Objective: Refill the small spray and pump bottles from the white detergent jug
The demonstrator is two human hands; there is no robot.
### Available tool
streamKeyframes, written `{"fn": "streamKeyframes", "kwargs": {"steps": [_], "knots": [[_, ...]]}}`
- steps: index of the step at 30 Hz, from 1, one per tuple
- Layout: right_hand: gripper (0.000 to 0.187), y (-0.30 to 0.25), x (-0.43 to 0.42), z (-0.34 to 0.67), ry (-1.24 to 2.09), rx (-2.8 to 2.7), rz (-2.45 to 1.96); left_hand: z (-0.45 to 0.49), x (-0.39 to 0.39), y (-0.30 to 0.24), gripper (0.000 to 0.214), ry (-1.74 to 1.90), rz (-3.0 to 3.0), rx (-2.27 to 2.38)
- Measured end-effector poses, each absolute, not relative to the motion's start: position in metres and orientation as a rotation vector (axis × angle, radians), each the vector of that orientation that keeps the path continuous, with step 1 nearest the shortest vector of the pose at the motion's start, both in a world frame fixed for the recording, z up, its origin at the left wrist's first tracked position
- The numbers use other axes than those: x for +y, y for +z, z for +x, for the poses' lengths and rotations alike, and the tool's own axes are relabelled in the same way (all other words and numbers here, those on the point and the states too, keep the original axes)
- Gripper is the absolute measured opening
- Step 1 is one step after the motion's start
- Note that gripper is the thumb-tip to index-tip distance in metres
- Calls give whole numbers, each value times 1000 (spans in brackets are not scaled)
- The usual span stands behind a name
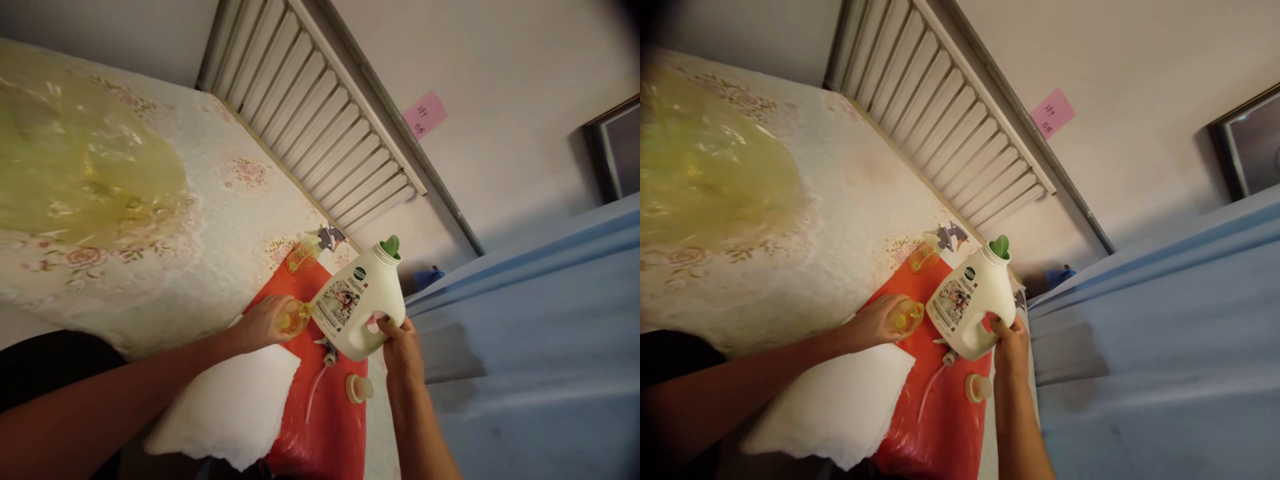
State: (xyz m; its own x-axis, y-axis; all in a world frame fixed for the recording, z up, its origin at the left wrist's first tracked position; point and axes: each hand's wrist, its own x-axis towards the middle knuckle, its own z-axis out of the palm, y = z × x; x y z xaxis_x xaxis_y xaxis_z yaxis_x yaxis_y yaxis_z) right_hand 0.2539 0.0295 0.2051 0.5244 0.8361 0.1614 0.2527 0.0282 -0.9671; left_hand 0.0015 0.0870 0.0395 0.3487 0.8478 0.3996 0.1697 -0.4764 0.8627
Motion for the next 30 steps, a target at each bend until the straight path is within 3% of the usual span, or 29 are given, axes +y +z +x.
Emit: {"fn": "streamKeyframes", "kwargs": {"steps": [7,15,25,30], "knots": [[18,158,61,230,647,-1011,-1386,-6,66,51,69,1156,1808,731],[19,121,71,202,712,-1025,-1347,-9,49,54,72,1034,1823,676],[40,110,60,211,845,-1141,-1320,-4,19,48,72,990,1823,771],[59,111,27,263,678,-1174,-1733,8,-5,44,71,1028,1805,880]]}}
